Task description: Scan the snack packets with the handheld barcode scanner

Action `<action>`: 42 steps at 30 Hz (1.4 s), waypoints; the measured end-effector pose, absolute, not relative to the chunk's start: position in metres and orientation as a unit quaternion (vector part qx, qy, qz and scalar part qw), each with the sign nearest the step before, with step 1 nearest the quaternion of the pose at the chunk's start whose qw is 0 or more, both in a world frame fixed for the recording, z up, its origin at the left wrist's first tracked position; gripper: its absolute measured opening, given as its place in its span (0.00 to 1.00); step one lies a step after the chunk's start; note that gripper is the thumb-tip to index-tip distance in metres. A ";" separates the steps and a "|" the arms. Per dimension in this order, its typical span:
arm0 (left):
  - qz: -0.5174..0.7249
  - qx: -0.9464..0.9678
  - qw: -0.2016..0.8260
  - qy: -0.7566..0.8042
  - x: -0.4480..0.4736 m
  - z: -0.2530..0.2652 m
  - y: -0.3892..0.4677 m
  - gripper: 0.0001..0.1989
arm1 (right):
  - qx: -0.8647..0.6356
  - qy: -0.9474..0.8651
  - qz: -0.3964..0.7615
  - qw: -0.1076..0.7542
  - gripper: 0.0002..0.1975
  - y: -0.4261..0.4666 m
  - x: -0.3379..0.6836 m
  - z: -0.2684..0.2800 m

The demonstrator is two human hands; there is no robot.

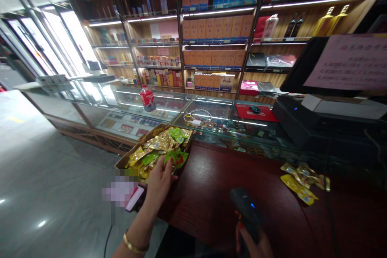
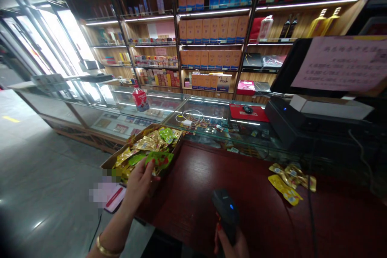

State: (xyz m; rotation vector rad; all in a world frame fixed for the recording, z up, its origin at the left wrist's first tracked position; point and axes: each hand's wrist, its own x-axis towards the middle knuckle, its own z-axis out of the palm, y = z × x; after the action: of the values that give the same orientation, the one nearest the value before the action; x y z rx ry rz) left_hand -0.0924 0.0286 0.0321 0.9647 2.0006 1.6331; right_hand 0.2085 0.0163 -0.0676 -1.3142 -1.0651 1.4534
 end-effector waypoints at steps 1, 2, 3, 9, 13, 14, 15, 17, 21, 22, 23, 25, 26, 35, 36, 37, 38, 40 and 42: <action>0.607 0.341 0.240 0.677 -0.079 0.025 0.033 0.18 | -0.533 -0.439 0.583 0.429 0.33 0.014 0.209 -0.067; 0.618 0.354 0.268 0.649 -0.065 0.016 0.037 0.16 | -0.535 -0.448 0.580 0.419 0.32 0.012 0.209 -0.066; 0.617 0.378 0.280 0.631 -0.052 0.006 0.042 0.13 | -0.536 -0.456 0.577 0.415 0.32 0.010 0.210 -0.066; 0.559 0.495 0.310 0.588 -0.010 -0.048 0.052 0.26 | -0.536 -0.520 0.535 0.396 0.29 0.005 0.216 -0.061; 0.583 0.447 0.386 0.557 -0.011 -0.064 0.051 0.23 | -0.523 -0.543 0.544 0.369 0.30 0.001 0.218 -0.063; 0.591 0.423 0.394 0.562 -0.012 -0.066 0.052 0.20 | -0.522 -0.543 0.550 0.361 0.30 0.000 0.218 -0.064; 0.598 0.401 0.396 0.570 -0.013 -0.067 0.053 0.18 | -0.519 -0.544 0.557 0.353 0.30 0.000 0.218 -0.065; 0.609 0.377 0.391 0.578 -0.013 -0.070 0.055 0.17 | -0.513 -0.545 0.569 0.341 0.31 -0.002 0.218 -0.065; 0.623 0.387 0.352 0.582 -0.012 -0.070 0.055 0.14 | -0.504 -0.550 0.582 0.323 0.33 -0.003 0.216 -0.062; 0.624 0.390 0.340 0.586 -0.012 -0.070 0.054 0.14 | -0.503 -0.551 0.585 0.318 0.33 -0.004 0.215 -0.061; 0.624 0.392 0.331 0.590 -0.012 -0.069 0.054 0.13 | -0.502 -0.552 0.587 0.314 0.33 -0.004 0.214 -0.060; 0.618 0.405 0.317 0.594 -0.012 -0.069 0.053 0.13 | -0.503 -0.552 0.590 0.307 0.33 -0.005 0.213 -0.058; 0.612 0.416 0.310 0.596 -0.013 -0.070 0.053 0.12 | -0.502 -0.552 0.592 0.304 0.33 -0.005 0.212 -0.056; 0.571 0.459 0.289 0.615 -0.013 -0.085 0.057 0.12 | -0.497 -0.526 0.584 0.367 0.34 0.001 0.211 -0.060; 0.567 0.466 0.295 0.612 -0.009 -0.087 0.062 0.13 | -0.499 -0.509 0.582 0.391 0.34 0.003 0.213 -0.061; 0.558 0.480 0.301 0.607 -0.002 -0.088 0.068 0.13 | -0.504 -0.490 0.579 0.414 0.34 0.006 0.215 -0.062; 0.545 0.501 0.308 0.598 0.008 -0.090 0.077 0.14 | -0.507 -0.473 0.577 0.431 0.34 0.008 0.218 -0.062; 0.515 0.552 0.321 0.572 0.035 -0.091 0.099 0.16 | -0.514 -0.441 0.570 0.465 0.34 0.009 0.225 -0.062; 0.486 0.602 0.335 0.538 0.072 -0.089 0.124 0.20 | -0.519 -0.411 0.555 0.503 0.34 0.008 0.231 -0.061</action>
State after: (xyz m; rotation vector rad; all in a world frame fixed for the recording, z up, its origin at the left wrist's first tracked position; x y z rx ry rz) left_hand 0.0716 0.1243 -0.0889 1.5695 1.4044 1.2679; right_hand 0.2313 0.0084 -0.0611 -1.2541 -0.9927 1.3411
